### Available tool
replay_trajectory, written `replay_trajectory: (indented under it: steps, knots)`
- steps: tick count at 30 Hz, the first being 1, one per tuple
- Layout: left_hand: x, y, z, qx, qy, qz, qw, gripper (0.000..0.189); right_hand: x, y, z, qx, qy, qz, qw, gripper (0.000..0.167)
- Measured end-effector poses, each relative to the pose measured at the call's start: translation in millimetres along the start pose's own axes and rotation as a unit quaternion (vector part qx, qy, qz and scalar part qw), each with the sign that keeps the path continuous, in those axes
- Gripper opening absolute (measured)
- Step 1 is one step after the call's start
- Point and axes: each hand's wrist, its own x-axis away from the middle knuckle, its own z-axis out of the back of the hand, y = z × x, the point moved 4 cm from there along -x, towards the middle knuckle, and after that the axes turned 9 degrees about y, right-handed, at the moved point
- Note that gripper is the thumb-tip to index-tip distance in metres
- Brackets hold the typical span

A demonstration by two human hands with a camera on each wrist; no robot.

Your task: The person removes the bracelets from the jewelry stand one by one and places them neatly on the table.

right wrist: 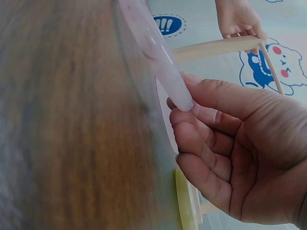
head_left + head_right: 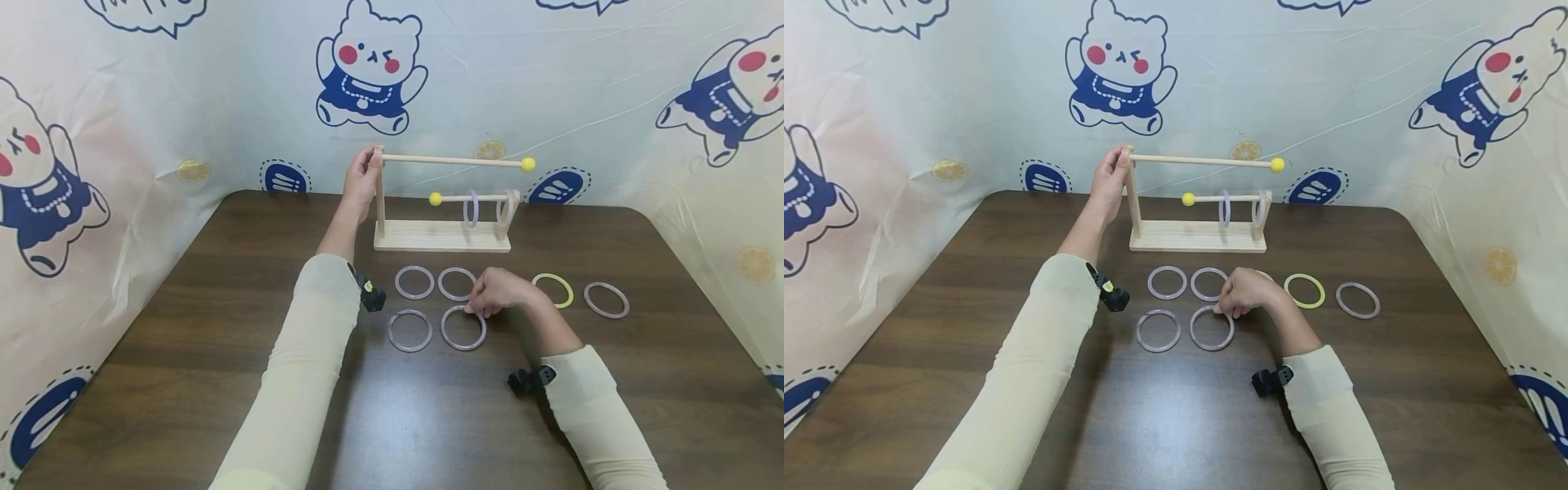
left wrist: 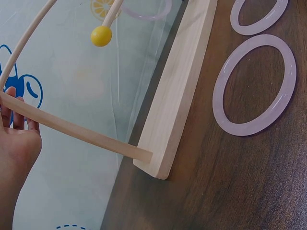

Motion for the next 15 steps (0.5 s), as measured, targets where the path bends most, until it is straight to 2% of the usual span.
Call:
replay_trajectory:
  steps: [8,15]
  knots:
    - [-0.3,0.0,0.9,0.0,-0.001,0.002,1.0,0.039,1.4,-7.6,8.0,0.062,0.065,-0.003,0.9959,0.018]
    - [0.2,-0.1,0.8,-0.003,-0.004,0.006,1.0,0.04,1.2,-10.4,10.6,0.045,0.078,-0.013,0.9959,0.019]
